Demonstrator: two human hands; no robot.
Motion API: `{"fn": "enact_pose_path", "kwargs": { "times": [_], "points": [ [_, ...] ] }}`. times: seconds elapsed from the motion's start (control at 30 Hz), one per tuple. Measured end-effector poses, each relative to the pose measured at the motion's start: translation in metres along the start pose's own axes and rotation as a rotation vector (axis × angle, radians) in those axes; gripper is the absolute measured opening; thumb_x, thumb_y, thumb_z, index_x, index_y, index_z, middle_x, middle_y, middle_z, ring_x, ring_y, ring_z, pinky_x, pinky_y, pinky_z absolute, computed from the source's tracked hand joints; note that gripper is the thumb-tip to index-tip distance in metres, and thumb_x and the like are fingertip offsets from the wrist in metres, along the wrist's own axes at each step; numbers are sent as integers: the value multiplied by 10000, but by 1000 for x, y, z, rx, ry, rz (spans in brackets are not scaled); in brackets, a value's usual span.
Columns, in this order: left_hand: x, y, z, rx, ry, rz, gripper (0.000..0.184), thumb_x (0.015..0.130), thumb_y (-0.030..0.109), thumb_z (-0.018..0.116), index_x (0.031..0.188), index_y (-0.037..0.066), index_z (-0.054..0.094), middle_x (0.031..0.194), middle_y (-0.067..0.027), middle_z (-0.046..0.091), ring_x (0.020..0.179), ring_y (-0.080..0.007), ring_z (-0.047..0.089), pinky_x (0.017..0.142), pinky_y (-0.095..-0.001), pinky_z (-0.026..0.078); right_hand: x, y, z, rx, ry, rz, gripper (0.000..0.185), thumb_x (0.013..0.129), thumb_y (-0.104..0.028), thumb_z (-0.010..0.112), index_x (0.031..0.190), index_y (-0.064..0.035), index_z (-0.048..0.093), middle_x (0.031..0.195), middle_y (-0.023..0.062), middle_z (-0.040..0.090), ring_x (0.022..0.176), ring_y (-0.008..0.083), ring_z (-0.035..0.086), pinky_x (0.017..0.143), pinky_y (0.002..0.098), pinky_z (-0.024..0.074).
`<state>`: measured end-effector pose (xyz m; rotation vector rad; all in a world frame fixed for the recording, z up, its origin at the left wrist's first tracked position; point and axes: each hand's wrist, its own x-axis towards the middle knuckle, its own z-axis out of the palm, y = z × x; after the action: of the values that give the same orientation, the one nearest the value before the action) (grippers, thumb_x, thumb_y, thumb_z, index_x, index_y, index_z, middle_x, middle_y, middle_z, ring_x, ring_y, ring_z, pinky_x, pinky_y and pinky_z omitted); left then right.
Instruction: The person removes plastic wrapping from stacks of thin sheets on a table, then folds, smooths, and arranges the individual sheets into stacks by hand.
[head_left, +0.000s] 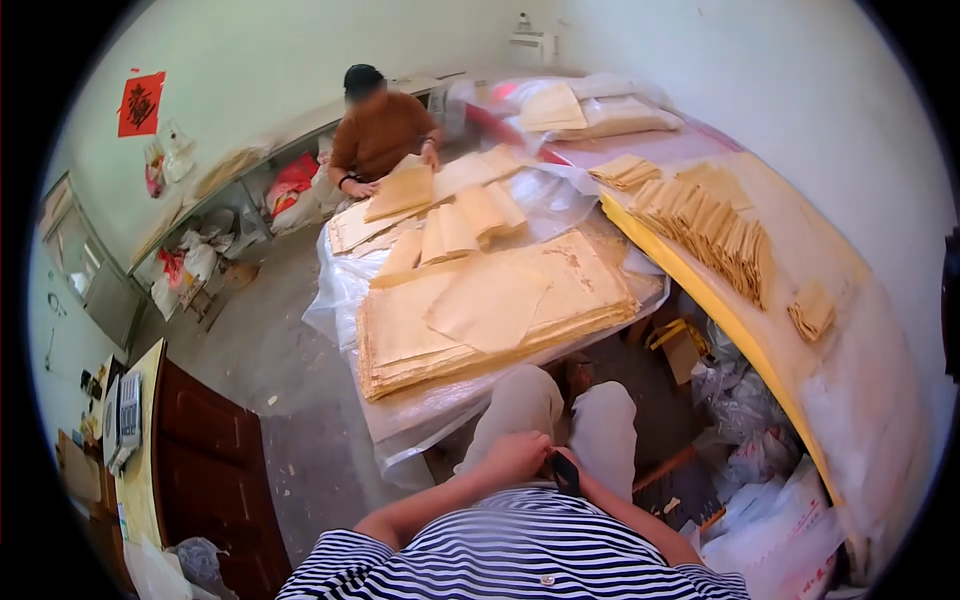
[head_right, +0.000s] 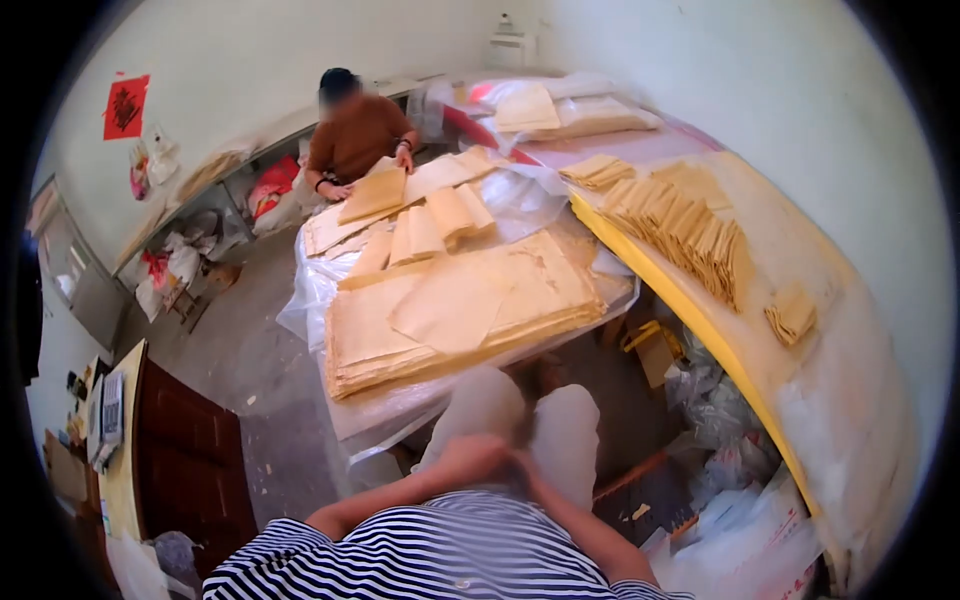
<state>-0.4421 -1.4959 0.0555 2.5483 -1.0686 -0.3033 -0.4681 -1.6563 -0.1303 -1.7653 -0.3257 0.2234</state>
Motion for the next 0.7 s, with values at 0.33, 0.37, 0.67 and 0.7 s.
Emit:
{"fn": "enact_pose_path", "kwargs": {
  "times": [0.33, 0.37, 0.67, 0.7],
  "points": [
    [2, 0, 2, 30, 19, -4, 99, 819, 167, 490, 840, 109, 568, 817, -76, 594, 786, -272, 596, 654, -386, 477, -6, -80, -12, -105, -14, -46, 294, 687, -246, 686, 907, -81, 580, 750, 149, 621, 670, 291, 602, 616, 365, 466],
    [2, 0, 3, 32, 16, -8, 99, 819, 167, 490, 840, 109, 568, 817, -76, 594, 786, -272, 596, 654, -386, 477, -5, -73, -11, -100, -16, -46, 294, 687, -246, 686, 907, -81, 580, 750, 149, 621, 670, 291, 602, 616, 365, 466],
    [7, -20, 23, -166, 24, -79, 83, 826, 181, 504, 856, 114, 542, 854, -91, 602, 803, -296, 587, 669, -408, 465, 2, -45, -11, -269, -59, 49, 271, 717, -242, 662, 915, -76, 582, 802, 153, 627, 738, 283, 606, 659, 345, 461],
    [6, -21, 27, -283, 119, -88, 196, 784, 219, 533, 803, 51, 633, 850, -168, 627, 800, -353, 606, 677, -439, 478, 5, -47, -10, -279, -97, 42, 271, 717, -242, 662, 915, -76, 582, 802, 153, 627, 738, 283, 606, 659, 345, 461]
  ]
}}
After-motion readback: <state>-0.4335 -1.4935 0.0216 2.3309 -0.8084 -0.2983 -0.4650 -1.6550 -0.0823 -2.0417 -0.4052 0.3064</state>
